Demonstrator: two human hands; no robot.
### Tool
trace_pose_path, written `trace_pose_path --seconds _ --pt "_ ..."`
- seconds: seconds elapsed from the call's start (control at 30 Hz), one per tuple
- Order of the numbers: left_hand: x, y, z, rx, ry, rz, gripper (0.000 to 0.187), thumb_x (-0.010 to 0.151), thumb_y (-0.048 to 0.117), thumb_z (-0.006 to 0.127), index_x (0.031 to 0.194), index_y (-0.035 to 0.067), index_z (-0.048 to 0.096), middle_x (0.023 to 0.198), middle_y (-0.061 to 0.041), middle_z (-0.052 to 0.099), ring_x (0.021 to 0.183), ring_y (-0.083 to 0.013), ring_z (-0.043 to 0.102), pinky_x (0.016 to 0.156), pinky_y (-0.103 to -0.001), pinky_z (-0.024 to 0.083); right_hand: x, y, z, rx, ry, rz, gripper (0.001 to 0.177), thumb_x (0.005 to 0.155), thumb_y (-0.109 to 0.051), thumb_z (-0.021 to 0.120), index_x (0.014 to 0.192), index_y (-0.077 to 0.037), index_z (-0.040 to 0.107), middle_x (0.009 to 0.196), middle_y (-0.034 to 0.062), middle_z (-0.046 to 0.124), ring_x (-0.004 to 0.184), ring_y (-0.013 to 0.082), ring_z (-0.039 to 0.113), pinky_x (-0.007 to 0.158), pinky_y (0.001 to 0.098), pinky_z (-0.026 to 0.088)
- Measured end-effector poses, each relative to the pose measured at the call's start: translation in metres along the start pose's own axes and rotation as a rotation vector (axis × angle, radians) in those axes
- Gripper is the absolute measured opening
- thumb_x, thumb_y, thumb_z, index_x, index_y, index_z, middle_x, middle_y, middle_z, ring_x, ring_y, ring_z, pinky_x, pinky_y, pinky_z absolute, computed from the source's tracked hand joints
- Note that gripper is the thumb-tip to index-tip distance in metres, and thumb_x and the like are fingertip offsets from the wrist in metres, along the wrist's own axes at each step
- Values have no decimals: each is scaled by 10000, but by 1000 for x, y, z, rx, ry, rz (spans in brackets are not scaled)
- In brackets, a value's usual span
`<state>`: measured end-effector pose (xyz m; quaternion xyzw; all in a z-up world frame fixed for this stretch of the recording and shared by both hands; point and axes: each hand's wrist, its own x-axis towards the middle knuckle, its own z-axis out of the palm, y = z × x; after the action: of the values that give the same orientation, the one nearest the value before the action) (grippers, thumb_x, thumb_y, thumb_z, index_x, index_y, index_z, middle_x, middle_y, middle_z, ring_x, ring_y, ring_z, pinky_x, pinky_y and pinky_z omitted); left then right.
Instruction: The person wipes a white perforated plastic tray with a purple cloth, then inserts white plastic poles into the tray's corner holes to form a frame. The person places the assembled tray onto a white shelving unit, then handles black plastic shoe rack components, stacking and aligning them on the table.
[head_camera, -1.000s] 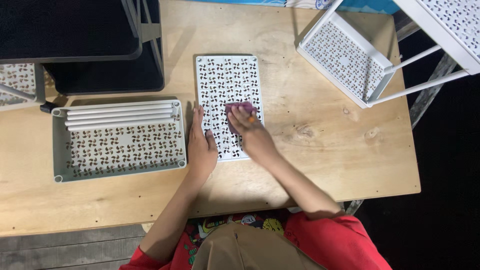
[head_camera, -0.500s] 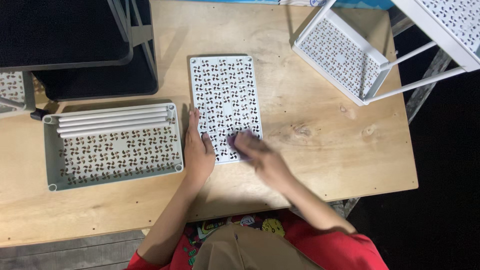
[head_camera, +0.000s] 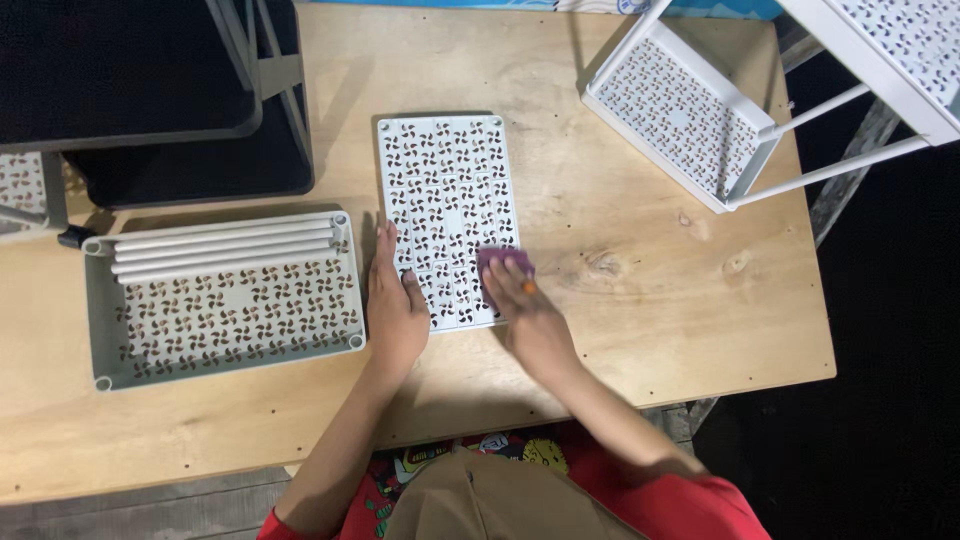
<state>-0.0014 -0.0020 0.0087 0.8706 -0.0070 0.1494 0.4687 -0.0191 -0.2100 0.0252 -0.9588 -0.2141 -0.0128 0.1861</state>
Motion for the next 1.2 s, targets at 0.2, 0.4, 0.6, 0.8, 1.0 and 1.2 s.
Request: trace_pose_path --seconds 0.2,0.4,0.6,0.8,1.0,1.2 --pt "2 -3 3 9 -3 -101 651 988 -5 463 1589 -28 211 1610 -258 361 1479 -432 376 1235 -476 300 -27 -11 -22 104 10 -117 366 1039 -72 617 1403 -44 606 1527 137 549 1471 295 477 1133 414 426" --pt "-12 -4 -3 -12 -16 -96 731 999 12 537 1606 -42 132 1673 -313 195 1554 -434 248 1278 -457 212 16 -8 -50 675 -101 69 642 849 195 419 1422 -33 596 1557 111 503 1489 308 385 1118 378 400" --pt "-42 -8 -21 -127 -148 -53 895 811 -53 557 1576 -61 93 1646 -302 215 1543 -438 218 1259 -454 192 58 -42 -25 130 -145 -475 717 825 215 453 1504 -14 494 1605 127 447 1532 291 355 1217 426 310" --pt "-49 -7 -19 -176 -145 -107 836 908 -61 502 1589 -85 18 1641 -359 210 1532 -475 254 1233 -465 265 60 -47 -3 26 -195 -454 716 801 116 495 1498 -48 507 1560 112 495 1484 240 403 1202 402 357" --pt "-41 1 -25 -57 -268 -198 843 920 9 541 1569 -85 10 1579 -386 250 1441 -519 328 1155 -478 348 84 -35 26 -170 -33 -478 575 993 104 451 1542 -67 449 1629 123 426 1530 240 357 1221 392 303" --pt "-32 13 -30 17 -340 -198 760 894 -8 491 1559 -85 132 1600 -345 237 1457 -484 311 1181 -502 316 156 -11 39 -242 13 -388 658 930 132 445 1566 -37 405 1630 137 401 1518 293 368 1196 369 374"
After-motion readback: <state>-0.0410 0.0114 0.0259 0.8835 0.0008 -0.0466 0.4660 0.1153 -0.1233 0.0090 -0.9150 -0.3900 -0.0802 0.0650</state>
